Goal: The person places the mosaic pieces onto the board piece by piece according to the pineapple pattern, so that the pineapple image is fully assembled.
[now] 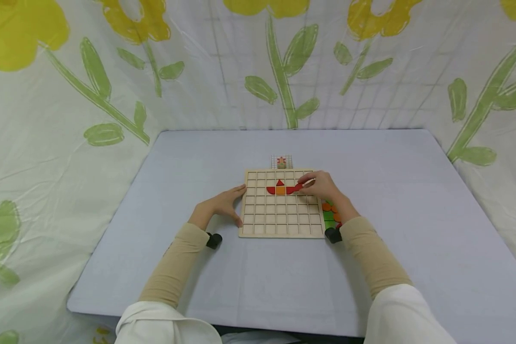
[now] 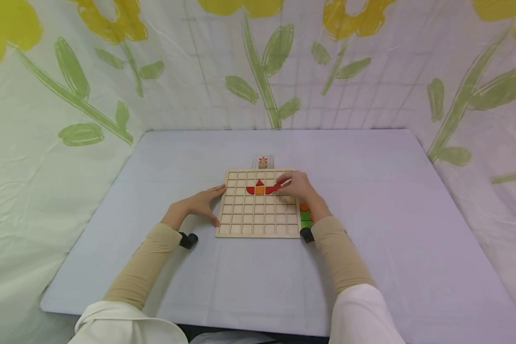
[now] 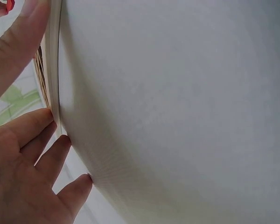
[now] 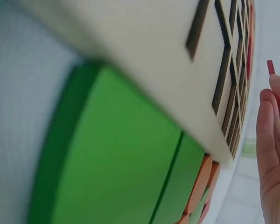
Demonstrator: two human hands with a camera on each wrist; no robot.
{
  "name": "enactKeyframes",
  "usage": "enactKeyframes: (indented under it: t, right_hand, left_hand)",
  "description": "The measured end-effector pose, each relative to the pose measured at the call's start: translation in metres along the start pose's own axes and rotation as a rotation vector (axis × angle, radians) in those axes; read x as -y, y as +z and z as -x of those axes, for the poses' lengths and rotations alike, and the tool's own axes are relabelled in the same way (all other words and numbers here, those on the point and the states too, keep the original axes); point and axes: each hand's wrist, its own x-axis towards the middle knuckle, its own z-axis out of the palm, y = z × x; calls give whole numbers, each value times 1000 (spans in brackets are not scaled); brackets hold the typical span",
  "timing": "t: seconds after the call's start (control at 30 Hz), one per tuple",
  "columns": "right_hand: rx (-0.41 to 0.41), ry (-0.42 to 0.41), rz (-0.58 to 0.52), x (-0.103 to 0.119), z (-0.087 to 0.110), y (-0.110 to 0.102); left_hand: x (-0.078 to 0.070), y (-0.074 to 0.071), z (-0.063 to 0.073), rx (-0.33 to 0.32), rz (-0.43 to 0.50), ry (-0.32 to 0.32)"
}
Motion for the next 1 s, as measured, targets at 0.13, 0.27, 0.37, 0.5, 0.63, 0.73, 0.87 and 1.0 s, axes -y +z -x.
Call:
enactKeyframes:
  t: [0.13, 0.27, 0.37, 0.5, 0.63, 0.73, 0.87, 1.0]
  right_hand:
    - [20, -35, 16, 5, -2, 4]
    - [41, -34, 1, 10, -2, 7]
    - [47, -36, 1, 13, -2, 9]
    - [49, -47, 11, 15, -5, 12]
    - [53, -56, 11, 15, -8, 16]
    - [59, -79, -2, 17, -10, 19]
    - [91, -114, 0, 21, -12, 24]
    - [135, -121, 37, 25, -14, 29]
  left_hand:
    - [0, 1, 0, 2, 5, -7]
    - [1, 1, -1, 1, -3, -4]
    - [1, 1, -1, 0, -5, -2]
    - [0, 1, -1, 1, -3, -3]
    - [1, 1, -2, 2, -3, -4]
    - [1, 1, -3, 6, 5, -10]
    - [4, 1, -4, 10, 38, -2]
    - [9, 0, -6, 10, 57, 16]
